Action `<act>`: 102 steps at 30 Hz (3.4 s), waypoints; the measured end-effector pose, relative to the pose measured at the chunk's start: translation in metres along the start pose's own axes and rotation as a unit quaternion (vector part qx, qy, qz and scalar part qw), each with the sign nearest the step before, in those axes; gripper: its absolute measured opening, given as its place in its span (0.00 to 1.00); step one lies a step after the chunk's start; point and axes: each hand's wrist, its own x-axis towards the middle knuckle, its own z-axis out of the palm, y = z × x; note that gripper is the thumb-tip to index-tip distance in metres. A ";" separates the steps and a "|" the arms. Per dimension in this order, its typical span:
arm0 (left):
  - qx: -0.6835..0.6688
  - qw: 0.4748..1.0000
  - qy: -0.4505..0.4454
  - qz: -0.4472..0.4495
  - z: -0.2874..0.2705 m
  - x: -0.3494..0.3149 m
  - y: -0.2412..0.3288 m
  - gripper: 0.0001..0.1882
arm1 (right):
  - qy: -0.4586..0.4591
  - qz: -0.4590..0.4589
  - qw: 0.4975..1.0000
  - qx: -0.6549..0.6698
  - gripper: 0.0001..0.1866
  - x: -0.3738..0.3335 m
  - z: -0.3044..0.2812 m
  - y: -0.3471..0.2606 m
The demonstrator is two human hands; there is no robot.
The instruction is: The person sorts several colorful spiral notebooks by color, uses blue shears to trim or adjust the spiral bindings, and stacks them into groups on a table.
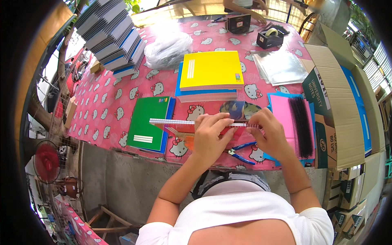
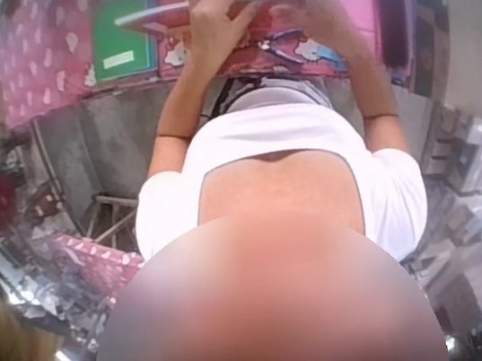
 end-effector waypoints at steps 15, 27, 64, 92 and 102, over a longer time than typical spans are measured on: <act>0.010 1.000 -0.006 0.015 -0.008 -0.018 -0.002 0.10 | -0.160 -0.043 0.981 -0.104 0.12 0.022 -0.007 0.022; 0.032 0.998 0.043 0.017 -0.003 -0.021 -0.003 0.15 | -0.138 0.035 0.963 0.227 0.25 0.041 0.014 0.119; 0.077 0.996 0.012 -0.053 -0.031 -0.018 -0.026 0.16 | -0.160 -0.059 0.983 0.072 0.29 0.055 0.024 0.081; 0.129 0.980 0.100 -0.113 -0.072 -0.024 -0.069 0.22 | -0.262 -0.005 0.958 -0.117 0.29 0.117 0.077 0.042; -0.113 0.953 0.113 -0.255 -0.074 -0.044 -0.103 0.22 | -0.264 -0.117 0.943 0.165 0.25 0.134 0.111 0.025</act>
